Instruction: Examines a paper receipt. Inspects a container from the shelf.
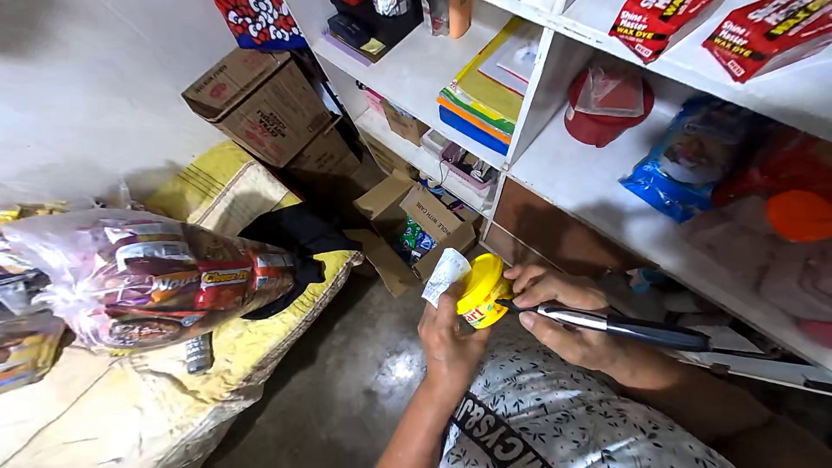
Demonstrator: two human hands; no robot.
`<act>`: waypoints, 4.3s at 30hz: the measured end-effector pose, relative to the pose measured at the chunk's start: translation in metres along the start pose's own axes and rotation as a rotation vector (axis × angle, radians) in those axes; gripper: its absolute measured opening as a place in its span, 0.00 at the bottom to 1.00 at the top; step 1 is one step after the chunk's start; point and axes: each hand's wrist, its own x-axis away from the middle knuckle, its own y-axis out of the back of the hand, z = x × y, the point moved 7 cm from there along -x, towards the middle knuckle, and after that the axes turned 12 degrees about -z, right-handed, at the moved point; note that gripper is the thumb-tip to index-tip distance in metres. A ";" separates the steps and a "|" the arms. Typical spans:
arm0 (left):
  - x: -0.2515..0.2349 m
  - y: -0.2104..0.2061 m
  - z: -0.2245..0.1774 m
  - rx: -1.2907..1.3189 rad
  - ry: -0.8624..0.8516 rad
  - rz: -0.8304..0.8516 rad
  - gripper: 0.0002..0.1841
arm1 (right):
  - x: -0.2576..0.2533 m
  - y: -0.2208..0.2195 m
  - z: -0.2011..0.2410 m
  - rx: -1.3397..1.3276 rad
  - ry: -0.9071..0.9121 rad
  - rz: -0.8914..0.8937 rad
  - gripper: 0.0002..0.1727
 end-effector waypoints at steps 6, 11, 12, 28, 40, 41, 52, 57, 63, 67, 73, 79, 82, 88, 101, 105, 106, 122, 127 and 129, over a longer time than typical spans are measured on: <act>0.000 0.000 -0.001 -0.012 0.002 0.015 0.26 | 0.000 0.000 0.000 0.019 -0.007 -0.006 0.05; -0.001 -0.001 -0.001 0.001 0.009 0.012 0.26 | 0.001 0.000 -0.001 0.032 -0.008 -0.004 0.05; -0.001 -0.001 -0.001 0.002 0.008 0.011 0.26 | 0.000 0.000 -0.001 0.033 -0.005 -0.004 0.05; -0.003 -0.002 0.001 -0.006 0.007 0.014 0.26 | 0.000 0.002 -0.006 0.004 -0.007 -0.035 0.04; -0.002 -0.003 0.002 -0.007 0.026 0.022 0.26 | 0.000 0.000 -0.007 0.006 -0.014 -0.019 0.04; -0.002 -0.003 0.002 -0.007 0.026 0.021 0.27 | 0.000 0.001 -0.007 0.000 -0.012 -0.027 0.04; -0.002 -0.005 0.000 -0.008 0.021 0.027 0.26 | 0.002 0.005 -0.008 -0.020 -0.001 -0.036 0.03; -0.001 -0.006 -0.001 0.009 0.027 0.031 0.27 | 0.003 0.004 -0.007 -0.024 -0.020 -0.029 0.04; -0.001 -0.007 -0.003 0.020 0.030 0.039 0.27 | 0.003 0.010 -0.010 -0.065 -0.028 -0.068 0.04; -0.001 -0.008 -0.001 0.025 0.033 0.036 0.26 | 0.003 0.009 -0.010 -0.048 -0.035 -0.065 0.04; -0.001 -0.009 0.001 0.011 0.039 0.050 0.27 | 0.003 0.005 -0.010 -0.008 -0.019 -0.059 0.05; -0.001 -0.010 0.003 -0.003 0.048 0.059 0.27 | 0.003 0.003 -0.012 0.002 -0.042 -0.059 0.05; -0.002 -0.010 0.003 -0.003 0.052 0.063 0.27 | 0.003 0.004 -0.015 0.007 -0.054 -0.081 0.05; -0.002 -0.011 0.005 -0.004 0.055 0.064 0.27 | 0.002 0.006 -0.018 -0.003 -0.050 -0.091 0.04; -0.002 -0.013 0.006 0.006 0.076 0.075 0.27 | 0.003 0.005 -0.019 -0.004 -0.054 -0.061 0.04; -0.001 -0.013 0.005 0.002 0.077 0.076 0.26 | 0.003 0.008 -0.021 -0.014 -0.075 -0.083 0.03; -0.001 -0.013 0.005 0.002 0.076 0.074 0.26 | 0.003 0.009 -0.021 -0.018 -0.077 -0.081 0.03; 0.002 -0.011 0.001 0.005 0.074 0.077 0.27 | 0.007 0.010 -0.014 -0.024 -0.060 -0.070 0.02; 0.003 -0.010 0.001 0.003 0.069 0.076 0.27 | 0.009 0.008 -0.014 -0.013 -0.053 -0.047 0.03; 0.003 -0.010 0.001 0.016 0.074 0.075 0.27 | 0.008 0.007 -0.013 -0.019 -0.054 -0.048 0.03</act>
